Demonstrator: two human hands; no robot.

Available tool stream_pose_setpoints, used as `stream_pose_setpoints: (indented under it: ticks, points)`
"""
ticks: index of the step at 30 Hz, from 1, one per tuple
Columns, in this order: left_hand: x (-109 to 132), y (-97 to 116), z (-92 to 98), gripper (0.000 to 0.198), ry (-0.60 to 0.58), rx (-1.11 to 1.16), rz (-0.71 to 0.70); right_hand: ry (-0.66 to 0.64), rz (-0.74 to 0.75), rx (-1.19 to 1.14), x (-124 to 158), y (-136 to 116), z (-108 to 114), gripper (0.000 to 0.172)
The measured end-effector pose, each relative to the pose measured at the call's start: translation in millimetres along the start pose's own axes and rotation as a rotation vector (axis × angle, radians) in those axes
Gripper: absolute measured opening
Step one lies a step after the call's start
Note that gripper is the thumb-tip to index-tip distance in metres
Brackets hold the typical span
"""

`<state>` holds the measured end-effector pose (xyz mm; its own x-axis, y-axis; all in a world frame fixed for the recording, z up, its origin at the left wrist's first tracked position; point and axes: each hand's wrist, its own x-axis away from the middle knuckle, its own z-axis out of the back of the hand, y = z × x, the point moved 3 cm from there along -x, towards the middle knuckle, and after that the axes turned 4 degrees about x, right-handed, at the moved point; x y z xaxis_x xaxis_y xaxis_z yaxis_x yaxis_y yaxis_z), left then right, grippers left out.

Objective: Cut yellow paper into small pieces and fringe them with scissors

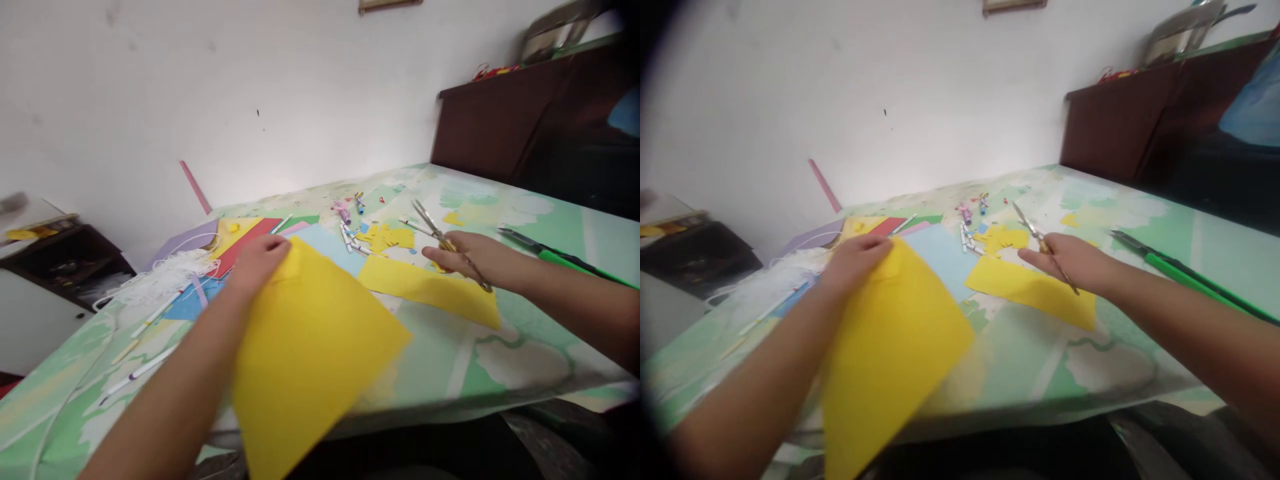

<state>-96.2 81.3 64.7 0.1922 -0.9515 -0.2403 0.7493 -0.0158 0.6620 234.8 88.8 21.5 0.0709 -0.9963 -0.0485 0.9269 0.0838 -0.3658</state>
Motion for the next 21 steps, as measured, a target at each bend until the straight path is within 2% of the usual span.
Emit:
stream_pose_setpoints:
  ticks: [2, 3, 5, 7, 9, 11, 12, 13, 16, 18, 21]
  points:
    - [-12, -31, 41.2, 0.025, 0.022, -0.241, 0.052, 0.009, -0.062, 0.168, -9, 12, -1, 0.048]
    - [-18, -51, 61.3, 0.027, 0.037, -0.362, 0.102, -0.018, -0.057, 0.217, -11, 17, -5, 0.047]
    - [-24, -88, 93.0, 0.031, 0.005, -0.706, 0.096, -0.084, 0.016, 0.256, -13, 21, -14, 0.045]
    - [-22, -118, 112.2, 0.03, -0.012, -0.806, 0.118, -0.103, 0.102, 0.255, -11, 21, -22, 0.042]
    - [-15, -130, 116.4, 0.033, 0.019, -0.864, 0.118, -0.096, 0.137, 0.241, -8, 20, -27, 0.039]
    - [-8, -122, 104.2, 0.039, 0.05, -0.901, 0.052, -0.091, 0.128, 0.227, -5, 19, -30, 0.035]
    - [-5, -109, 91.1, 0.044, 0.033, -0.912, -0.08, -0.087, 0.125, 0.218, -4, 17, -30, 0.032]
    - [-1, -94, 76.3, 0.045, 0.011, -0.9, -0.148, -0.078, 0.121, 0.207, -4, 16, -30, 0.028]
    - [9, -42, 27.1, 0.047, -0.032, -0.814, -0.245, -0.028, 0.115, 0.173, -6, 9, -22, 0.02]
    - [17, -11, -3.2, 0.051, -0.063, -0.53, -0.228, 0.028, 0.111, 0.165, -8, 2, -12, 0.018]
    - [29, 20, -43.4, 0.055, -0.247, -0.063, -0.096, 0.139, 0.085, 0.05, -12, -10, 7, 0.02]
